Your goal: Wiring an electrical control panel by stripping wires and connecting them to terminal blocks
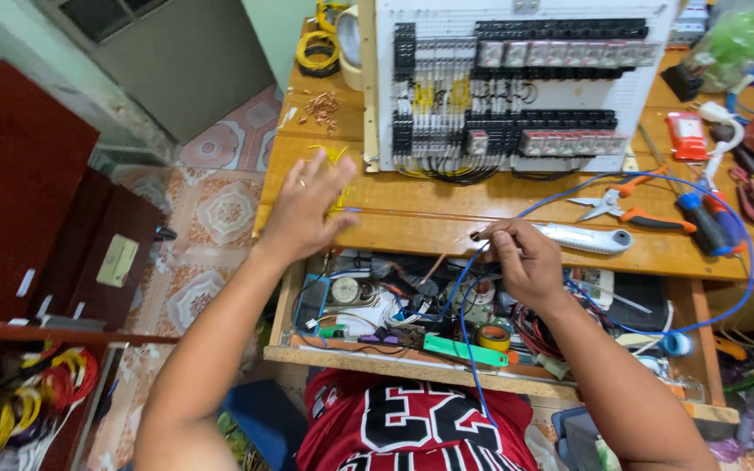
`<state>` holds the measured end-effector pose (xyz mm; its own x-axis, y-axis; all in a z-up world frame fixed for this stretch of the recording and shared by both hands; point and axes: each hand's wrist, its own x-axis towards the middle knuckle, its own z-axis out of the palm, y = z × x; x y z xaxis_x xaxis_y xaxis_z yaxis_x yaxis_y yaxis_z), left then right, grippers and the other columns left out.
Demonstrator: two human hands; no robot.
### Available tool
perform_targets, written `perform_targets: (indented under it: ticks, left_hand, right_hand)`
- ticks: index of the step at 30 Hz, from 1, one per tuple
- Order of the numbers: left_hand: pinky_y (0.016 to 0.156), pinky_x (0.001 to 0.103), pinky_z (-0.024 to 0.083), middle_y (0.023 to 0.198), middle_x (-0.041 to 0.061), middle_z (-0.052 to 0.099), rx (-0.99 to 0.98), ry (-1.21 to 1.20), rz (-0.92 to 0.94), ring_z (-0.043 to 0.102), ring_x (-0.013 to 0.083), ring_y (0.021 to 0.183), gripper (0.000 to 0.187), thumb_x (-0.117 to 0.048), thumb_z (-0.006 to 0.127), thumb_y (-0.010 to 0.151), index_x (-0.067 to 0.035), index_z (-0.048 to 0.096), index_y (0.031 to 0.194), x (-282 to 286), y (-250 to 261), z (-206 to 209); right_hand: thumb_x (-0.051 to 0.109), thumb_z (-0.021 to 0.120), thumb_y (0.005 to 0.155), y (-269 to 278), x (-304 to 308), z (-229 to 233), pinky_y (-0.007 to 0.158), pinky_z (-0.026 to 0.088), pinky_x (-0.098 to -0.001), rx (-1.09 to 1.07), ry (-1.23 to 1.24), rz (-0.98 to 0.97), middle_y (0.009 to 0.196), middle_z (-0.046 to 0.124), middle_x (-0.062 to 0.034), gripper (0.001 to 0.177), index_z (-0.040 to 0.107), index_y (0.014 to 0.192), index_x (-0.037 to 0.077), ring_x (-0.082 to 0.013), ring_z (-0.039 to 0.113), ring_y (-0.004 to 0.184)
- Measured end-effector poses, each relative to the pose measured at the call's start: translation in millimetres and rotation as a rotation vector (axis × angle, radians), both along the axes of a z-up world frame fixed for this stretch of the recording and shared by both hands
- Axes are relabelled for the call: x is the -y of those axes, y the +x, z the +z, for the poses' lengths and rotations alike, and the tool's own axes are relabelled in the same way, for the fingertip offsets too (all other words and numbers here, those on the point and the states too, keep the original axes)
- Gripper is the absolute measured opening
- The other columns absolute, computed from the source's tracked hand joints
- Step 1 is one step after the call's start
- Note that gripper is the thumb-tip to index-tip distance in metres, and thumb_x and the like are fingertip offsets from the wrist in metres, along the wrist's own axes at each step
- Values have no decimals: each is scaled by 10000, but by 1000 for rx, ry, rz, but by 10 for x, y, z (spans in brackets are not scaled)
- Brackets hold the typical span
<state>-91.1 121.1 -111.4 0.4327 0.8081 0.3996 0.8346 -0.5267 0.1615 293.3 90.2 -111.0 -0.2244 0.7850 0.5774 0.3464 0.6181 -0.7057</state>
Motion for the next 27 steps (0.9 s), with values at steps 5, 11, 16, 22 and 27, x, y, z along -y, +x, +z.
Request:
perform_targets:
  ticks: [5,11,16,22,27]
  left_hand:
    - [1196,503,331,1505,136,523,531,161,38,460,390,1421,751,-620,550,991,-106,483,1534,-195,-380,-46]
    - [1208,670,218,1632,256,289,212,-86,124,229,557,1492,1372,-911,764,607,-199,235,1654,-10,-104,21]
    - [1217,673,198,1644,238,248,12,-247,181,228,531,1511,1371,-915,753,598,-236,203,1655,-164,22,143]
    - [1170,643,308,1516,196,436,24,-197,182,418,463,1429,1106,-793,715,772,-251,274,1629,-395,54,39]
    - [987,462,437,1231,75,577,20,-58,120,540,305,1220,834,-668,695,830,-174,513,1477,-557,30,-110]
  right_hand:
    - [52,557,1083,-24,6,-2,731,557,-382,-49,4,53,644,684,-78,236,719,913,29,-296,678,630]
    - [43,550,1089,18,-27,-15,734,558,-356,-6,-1,39,624,687,-59,246,743,936,46,-275,697,640]
    - [40,561,1090,-30,-25,-49,733,554,-360,-19,6,48,620,679,-69,235,726,923,31,-278,683,626]
    - [47,536,1094,-70,14,6,728,554,-359,-29,0,30,610,680,-61,254,718,917,39,-272,676,606]
    - [38,550,1091,-64,-2,-9,714,547,-343,-39,19,49,635,687,-67,261,697,876,27,-260,676,602]
